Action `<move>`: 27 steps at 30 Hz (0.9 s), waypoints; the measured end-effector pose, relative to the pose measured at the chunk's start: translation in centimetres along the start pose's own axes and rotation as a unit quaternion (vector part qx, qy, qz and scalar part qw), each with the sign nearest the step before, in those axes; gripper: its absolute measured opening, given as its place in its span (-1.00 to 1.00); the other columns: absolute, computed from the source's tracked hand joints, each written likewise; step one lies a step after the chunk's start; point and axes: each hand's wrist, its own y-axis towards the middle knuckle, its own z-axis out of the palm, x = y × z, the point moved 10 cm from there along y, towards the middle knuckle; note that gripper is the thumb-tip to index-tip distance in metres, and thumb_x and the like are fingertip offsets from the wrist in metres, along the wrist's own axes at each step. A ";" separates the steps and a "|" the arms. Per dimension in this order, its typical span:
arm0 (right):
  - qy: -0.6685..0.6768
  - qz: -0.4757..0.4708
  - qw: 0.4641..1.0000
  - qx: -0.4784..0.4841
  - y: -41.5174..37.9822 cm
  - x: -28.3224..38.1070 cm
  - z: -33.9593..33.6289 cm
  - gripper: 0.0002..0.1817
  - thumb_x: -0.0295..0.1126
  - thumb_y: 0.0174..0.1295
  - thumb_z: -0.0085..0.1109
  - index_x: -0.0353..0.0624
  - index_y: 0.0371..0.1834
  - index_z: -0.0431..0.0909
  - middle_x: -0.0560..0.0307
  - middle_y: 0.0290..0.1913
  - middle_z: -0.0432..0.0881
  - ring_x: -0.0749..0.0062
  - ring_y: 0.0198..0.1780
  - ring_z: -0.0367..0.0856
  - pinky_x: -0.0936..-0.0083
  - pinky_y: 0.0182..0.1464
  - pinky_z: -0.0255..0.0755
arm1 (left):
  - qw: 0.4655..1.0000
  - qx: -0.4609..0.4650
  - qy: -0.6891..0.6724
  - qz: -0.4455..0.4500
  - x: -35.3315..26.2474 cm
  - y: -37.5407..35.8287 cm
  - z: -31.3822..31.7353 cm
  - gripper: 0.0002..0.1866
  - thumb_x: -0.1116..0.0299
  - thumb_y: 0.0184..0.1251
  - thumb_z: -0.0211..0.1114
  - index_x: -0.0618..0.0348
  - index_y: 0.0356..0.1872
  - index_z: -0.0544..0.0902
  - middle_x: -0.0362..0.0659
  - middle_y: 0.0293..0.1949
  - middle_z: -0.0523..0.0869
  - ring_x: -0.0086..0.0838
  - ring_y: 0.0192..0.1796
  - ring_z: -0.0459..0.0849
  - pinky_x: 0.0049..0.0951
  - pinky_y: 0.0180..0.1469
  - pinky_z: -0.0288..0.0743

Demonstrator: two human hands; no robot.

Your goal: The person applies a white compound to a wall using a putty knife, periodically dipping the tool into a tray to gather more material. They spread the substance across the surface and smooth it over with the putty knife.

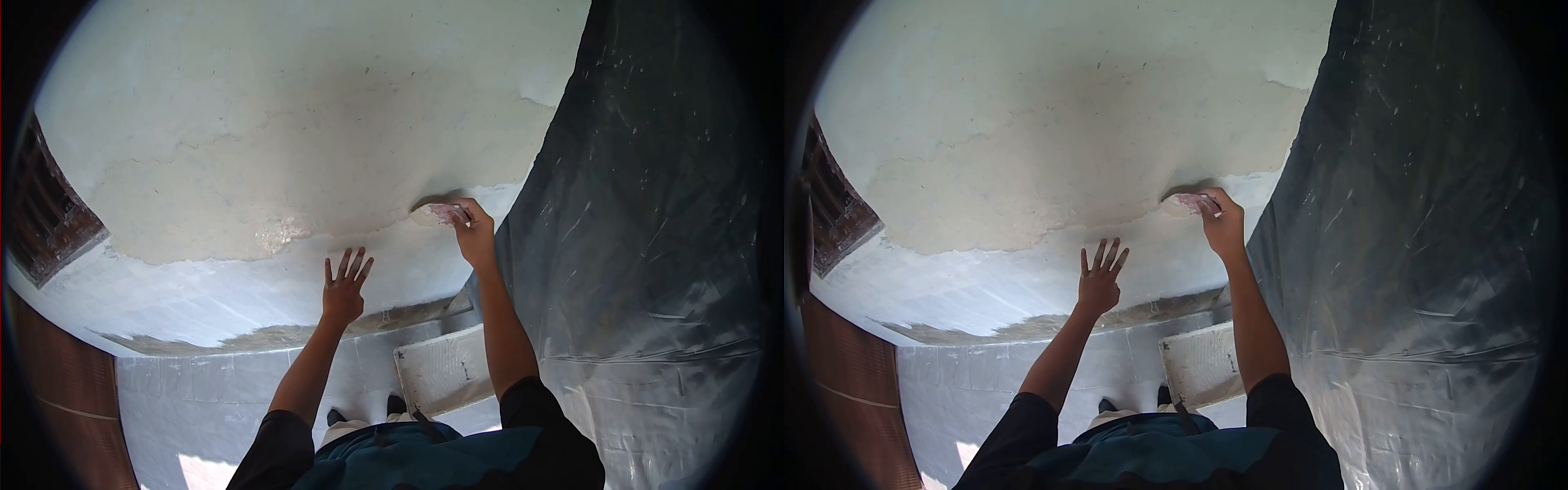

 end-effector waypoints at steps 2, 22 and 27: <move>0.046 0.020 0.997 -0.053 0.5 -0.6 -1.8 -0.80 -0.72 0.25 0.09 -0.33 -0.07 0.50 0.21 -0.24 0.59 0.66 -0.19 0.52 0.68 -0.10 0.39 | 1.000 -0.001 -0.002 0.001 0.2 0.0 0.0 -0.10 0.54 -0.03 0.15 -0.24 0.47 0.17 -0.34 0.54 0.04 -0.38 0.58 -0.08 0.18 0.51 -0.25; 0.209 0.107 0.959 -0.162 -0.9 -3.2 -3.4 -0.79 -0.72 0.25 0.07 -0.33 -0.06 0.48 0.19 -0.22 0.59 0.62 -0.19 0.54 0.63 -0.09 0.45 | 1.000 0.005 0.025 0.010 0.2 -0.1 0.1 -0.10 0.52 -0.01 0.16 -0.25 0.48 0.15 -0.34 0.54 0.03 -0.37 0.57 -0.07 0.18 0.51 -0.25; 0.350 0.113 0.903 -0.220 -3.2 -5.0 -4.6 -0.77 -0.74 0.26 0.00 -0.29 -0.06 0.45 0.13 -0.16 0.61 0.51 -0.13 0.59 0.58 0.01 0.52 | 1.000 0.002 0.029 0.009 0.5 0.1 -0.1 -0.11 0.52 0.00 0.16 -0.25 0.48 0.16 -0.34 0.54 0.04 -0.37 0.57 -0.07 0.17 0.51 -0.24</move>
